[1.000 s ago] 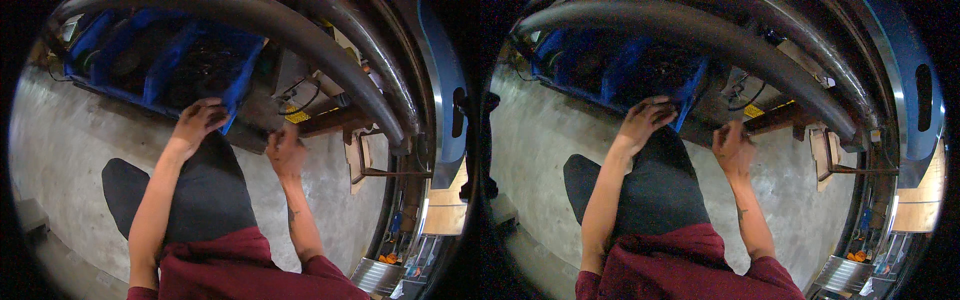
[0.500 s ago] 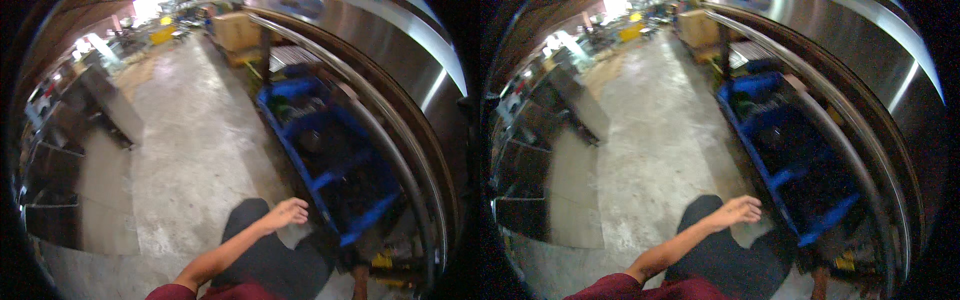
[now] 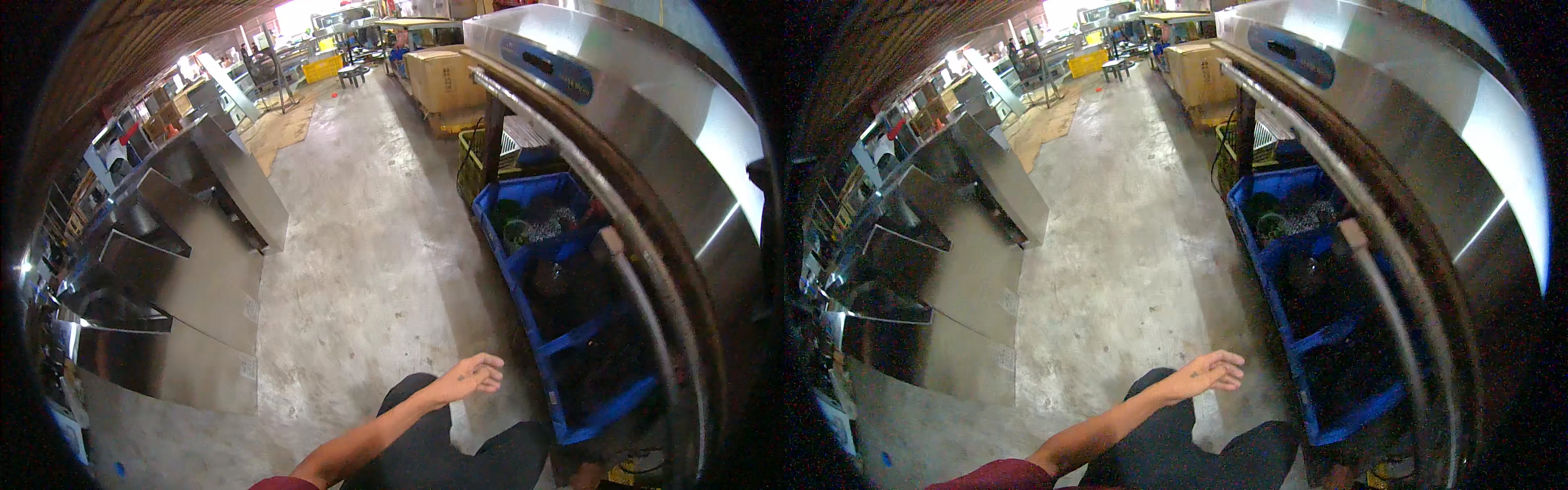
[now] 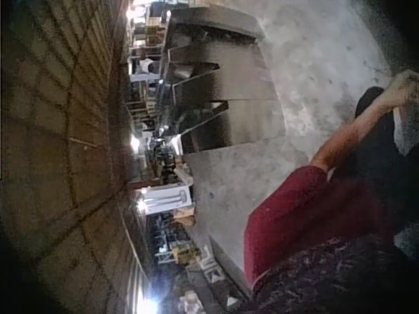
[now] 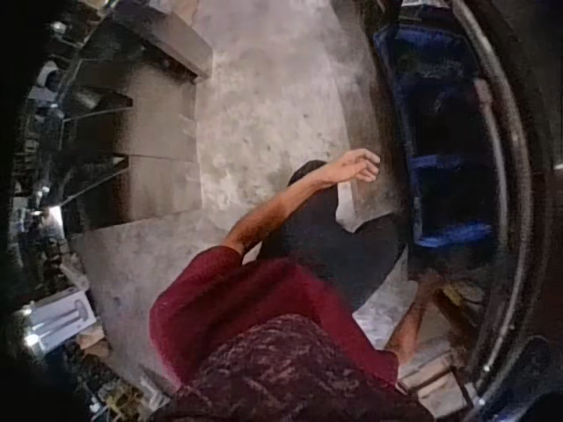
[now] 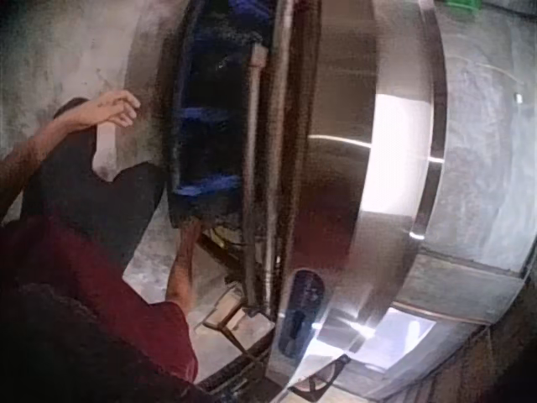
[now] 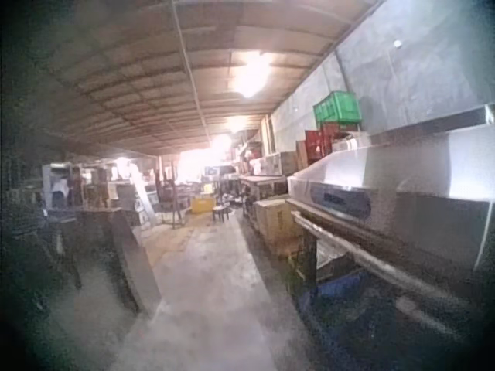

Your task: The person uses a handheld angle grinder with a polishing pad to smooth and polish the surface of a large stainless steel panel. They move the tool across the metal surface, then wipe the panel with a cloth and apply a substance from a small container.

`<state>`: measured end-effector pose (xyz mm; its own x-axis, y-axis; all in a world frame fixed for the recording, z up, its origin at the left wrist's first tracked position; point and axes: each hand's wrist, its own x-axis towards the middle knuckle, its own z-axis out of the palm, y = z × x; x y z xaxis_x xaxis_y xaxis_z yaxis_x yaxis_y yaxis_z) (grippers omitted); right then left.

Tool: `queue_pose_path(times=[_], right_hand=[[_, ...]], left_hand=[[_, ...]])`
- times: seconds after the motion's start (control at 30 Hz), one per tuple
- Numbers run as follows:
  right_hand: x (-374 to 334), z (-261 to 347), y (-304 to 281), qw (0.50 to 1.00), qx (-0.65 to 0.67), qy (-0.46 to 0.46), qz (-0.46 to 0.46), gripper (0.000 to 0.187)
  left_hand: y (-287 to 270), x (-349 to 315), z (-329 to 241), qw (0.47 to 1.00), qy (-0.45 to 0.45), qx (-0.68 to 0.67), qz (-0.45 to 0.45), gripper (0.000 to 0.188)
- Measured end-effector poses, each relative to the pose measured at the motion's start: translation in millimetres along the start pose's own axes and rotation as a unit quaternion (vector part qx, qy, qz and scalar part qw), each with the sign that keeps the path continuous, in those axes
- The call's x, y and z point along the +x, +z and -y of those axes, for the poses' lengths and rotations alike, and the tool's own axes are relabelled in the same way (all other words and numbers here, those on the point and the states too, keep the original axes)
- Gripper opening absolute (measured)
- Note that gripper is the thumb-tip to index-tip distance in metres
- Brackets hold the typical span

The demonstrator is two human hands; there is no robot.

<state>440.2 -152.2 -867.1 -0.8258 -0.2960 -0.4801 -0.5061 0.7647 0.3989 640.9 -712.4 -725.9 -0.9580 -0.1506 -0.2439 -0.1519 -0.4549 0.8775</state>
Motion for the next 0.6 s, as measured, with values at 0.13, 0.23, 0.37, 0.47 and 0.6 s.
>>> queue_pose_path(times=[0.13,0.23,0.37,0.47,0.6], right_hand=[[-48,49,-47,0.999,0.031,-0.011,0.02,0.084],[-93,71,-84,0.997,0.054,-0.043,-0.023,0.087],[-138,74,-69,0.932,0.089,-0.142,-0.321,0.087],[-188,88,-169,0.945,0.289,-0.153,-0.009,0.086],[-259,72,-266,0.962,0.181,-0.164,-0.12,0.082]], left_hand=[[27,-23,-39,0.998,-0.038,0.041,0.008,0.045],[51,-52,-60,0.998,-0.044,0.03,-0.018,0.042],[90,-96,-100,0.997,-0.04,0.042,-0.047,0.04],[108,-139,-137,0.993,-0.077,0.052,-0.068,0.04],[156,-207,-227,0.99,-0.079,0.035,-0.107,0.041]])
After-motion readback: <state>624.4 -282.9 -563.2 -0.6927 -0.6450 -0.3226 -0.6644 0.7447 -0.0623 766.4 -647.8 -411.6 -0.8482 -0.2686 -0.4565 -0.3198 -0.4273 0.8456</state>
